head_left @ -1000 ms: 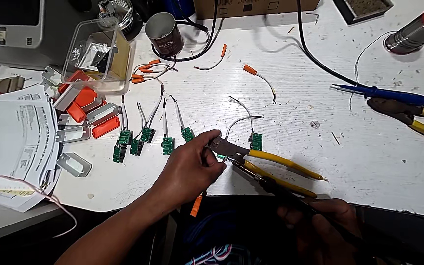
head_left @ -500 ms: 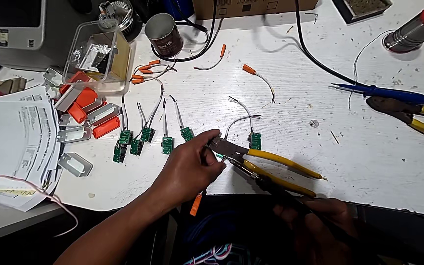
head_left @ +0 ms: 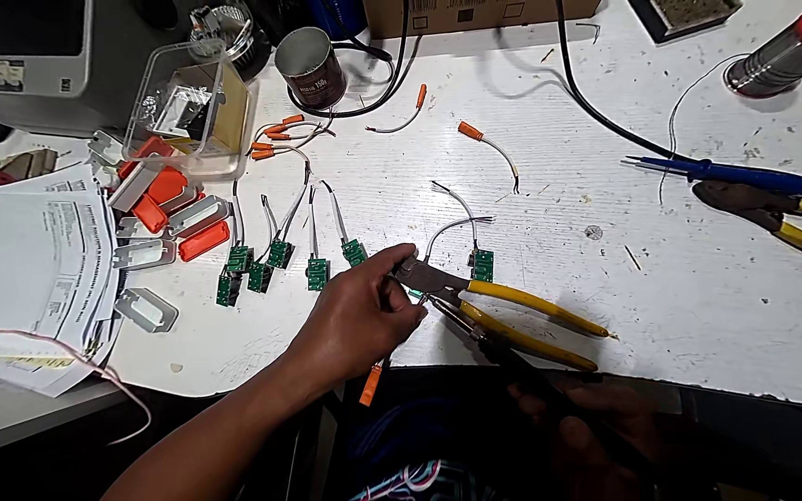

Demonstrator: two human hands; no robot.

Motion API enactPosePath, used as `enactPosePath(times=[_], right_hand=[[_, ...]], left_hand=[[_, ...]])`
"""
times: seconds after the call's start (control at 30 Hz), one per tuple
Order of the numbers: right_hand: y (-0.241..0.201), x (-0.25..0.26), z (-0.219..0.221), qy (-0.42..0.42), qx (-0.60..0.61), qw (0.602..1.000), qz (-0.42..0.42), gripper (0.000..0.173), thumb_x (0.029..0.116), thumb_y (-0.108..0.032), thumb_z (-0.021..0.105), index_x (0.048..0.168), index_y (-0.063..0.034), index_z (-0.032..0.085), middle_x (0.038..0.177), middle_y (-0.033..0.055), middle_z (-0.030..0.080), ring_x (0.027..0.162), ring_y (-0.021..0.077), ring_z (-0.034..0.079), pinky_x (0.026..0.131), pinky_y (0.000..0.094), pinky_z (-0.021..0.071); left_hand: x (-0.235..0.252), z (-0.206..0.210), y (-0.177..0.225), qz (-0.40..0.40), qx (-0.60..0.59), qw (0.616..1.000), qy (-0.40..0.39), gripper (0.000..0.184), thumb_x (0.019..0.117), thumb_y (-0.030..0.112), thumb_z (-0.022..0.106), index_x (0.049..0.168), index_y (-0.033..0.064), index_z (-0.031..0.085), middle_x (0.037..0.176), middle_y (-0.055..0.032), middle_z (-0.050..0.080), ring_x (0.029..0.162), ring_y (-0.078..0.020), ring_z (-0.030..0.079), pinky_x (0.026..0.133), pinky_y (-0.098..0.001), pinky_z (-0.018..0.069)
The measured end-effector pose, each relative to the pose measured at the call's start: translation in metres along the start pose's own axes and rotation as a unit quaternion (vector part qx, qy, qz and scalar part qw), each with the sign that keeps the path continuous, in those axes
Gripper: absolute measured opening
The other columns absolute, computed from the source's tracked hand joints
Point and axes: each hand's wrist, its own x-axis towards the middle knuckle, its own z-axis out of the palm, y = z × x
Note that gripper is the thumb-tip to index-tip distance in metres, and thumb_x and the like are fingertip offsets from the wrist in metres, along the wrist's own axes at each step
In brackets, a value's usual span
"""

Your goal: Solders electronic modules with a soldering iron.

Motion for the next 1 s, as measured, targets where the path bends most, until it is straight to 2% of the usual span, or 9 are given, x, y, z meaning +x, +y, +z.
enactPosePath(times=[0.33,1.0], right_hand=[[0.002,-0.0021,-0.0016,-0.006,0.0,1.0,-0.001,0.023,0.1024,-0.027,0.063,0.124,-0.0232,0.066,0.105,0.0049,0.075,0.092,0.0179,0.074,0.081,0.0306,0.0619],[0.0031,-0.0029,-0.0025,-0.008,-0.004,1.0,-0.001,0.022,0.1025,-0.028,0.063,0.124,-0.0224,0.066,0.106,0.006,0.076,0.092,0.0184,0.074,0.08,0.0293,0.0618]], left_hand=[[0.0,0.0003,0.0003,0.006,0.004,1.0,0.005,0.068,0.0852,0.022,0.081,0.147,0.0184,0.055,0.068,0.01,0.066,0.057,-0.002,0.061,0.056,-0.0205,0.0536],[-0.0011,0.0012,0.0007,0.002,0.002,1.0,0.009,0.067,0.0852,0.023,0.08,0.147,0.0203,0.056,0.068,0.0104,0.066,0.056,-0.0023,0.061,0.055,-0.0208,0.0532]])
